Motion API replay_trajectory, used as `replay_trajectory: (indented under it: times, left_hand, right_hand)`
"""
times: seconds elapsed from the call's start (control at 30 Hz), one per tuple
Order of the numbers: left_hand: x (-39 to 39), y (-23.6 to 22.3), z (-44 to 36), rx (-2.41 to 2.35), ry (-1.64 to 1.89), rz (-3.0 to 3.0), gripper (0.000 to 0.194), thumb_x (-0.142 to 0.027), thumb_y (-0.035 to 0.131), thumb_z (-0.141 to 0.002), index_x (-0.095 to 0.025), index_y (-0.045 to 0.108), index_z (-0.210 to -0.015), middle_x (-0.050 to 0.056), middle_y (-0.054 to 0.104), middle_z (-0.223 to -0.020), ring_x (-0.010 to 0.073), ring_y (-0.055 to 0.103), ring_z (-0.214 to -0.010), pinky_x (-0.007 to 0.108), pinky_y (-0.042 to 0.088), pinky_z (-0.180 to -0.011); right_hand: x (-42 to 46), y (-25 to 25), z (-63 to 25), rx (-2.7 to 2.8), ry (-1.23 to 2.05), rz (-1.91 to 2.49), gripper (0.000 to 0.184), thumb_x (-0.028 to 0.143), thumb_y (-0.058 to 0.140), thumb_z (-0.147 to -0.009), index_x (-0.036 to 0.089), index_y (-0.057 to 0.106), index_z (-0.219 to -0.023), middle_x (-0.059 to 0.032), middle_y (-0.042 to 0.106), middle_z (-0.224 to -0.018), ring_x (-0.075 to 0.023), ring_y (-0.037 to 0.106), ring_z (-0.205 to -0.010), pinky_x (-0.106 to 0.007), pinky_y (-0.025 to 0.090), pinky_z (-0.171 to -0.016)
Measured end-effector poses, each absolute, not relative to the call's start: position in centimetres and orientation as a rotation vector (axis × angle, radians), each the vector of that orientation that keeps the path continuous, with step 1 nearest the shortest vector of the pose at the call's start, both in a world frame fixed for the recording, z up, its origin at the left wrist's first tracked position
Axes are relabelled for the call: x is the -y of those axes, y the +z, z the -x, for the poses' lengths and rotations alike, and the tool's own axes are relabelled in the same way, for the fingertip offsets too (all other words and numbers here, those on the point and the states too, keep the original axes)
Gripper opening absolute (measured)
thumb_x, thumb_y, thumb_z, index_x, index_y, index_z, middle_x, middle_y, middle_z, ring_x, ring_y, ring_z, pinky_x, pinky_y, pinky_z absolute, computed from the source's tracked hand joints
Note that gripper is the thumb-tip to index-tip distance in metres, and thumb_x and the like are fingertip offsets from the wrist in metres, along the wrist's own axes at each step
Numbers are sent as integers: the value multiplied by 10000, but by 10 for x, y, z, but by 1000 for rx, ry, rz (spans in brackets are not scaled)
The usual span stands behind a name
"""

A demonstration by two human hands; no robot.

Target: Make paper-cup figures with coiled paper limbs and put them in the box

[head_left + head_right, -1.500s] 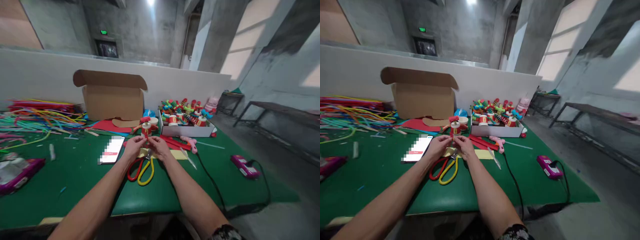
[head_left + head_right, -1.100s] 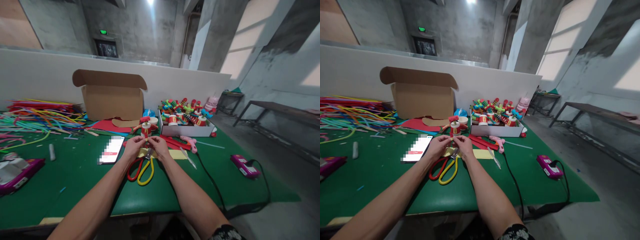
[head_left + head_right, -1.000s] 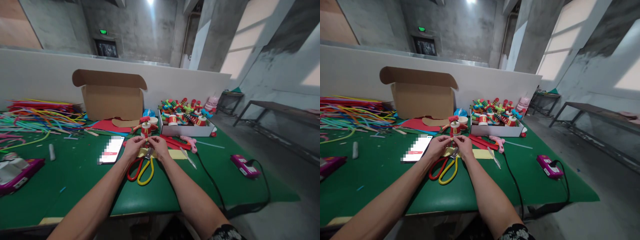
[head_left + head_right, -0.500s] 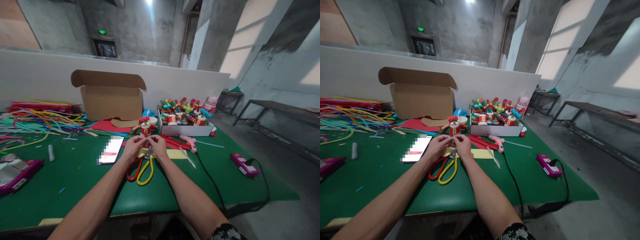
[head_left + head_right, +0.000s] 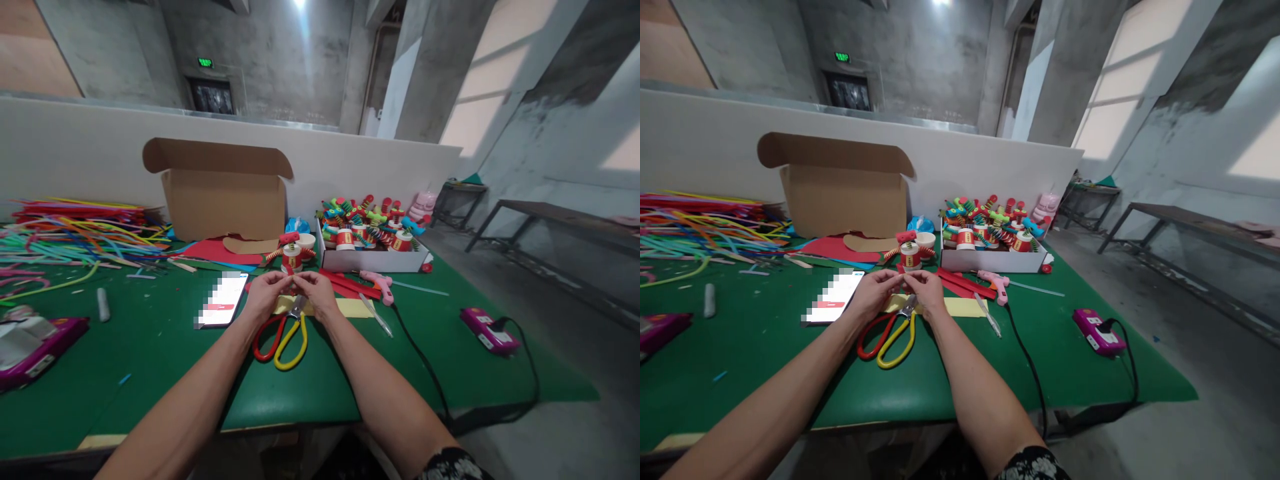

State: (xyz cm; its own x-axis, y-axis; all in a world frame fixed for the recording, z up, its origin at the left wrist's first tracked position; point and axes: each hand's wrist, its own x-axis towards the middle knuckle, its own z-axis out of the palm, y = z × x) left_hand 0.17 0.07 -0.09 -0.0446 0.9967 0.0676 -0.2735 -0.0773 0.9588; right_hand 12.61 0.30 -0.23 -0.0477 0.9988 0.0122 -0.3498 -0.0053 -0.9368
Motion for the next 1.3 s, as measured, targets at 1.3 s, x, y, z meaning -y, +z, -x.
replay_trajectory:
  times: [1.3]
  left_hand:
    - [0, -1, -1, -993, 1334, -1069, 445, -442, 890, -424, -128, 694, -672, 4, 626, -576, 92, 508, -516, 219, 379, -517]
  right_hand:
    - [-9, -10, -126, 1236, 993, 1035, 193, 376, 695, -670, 191, 645, -689, 2, 665, -648, -144, 609, -610, -259, 502, -616]
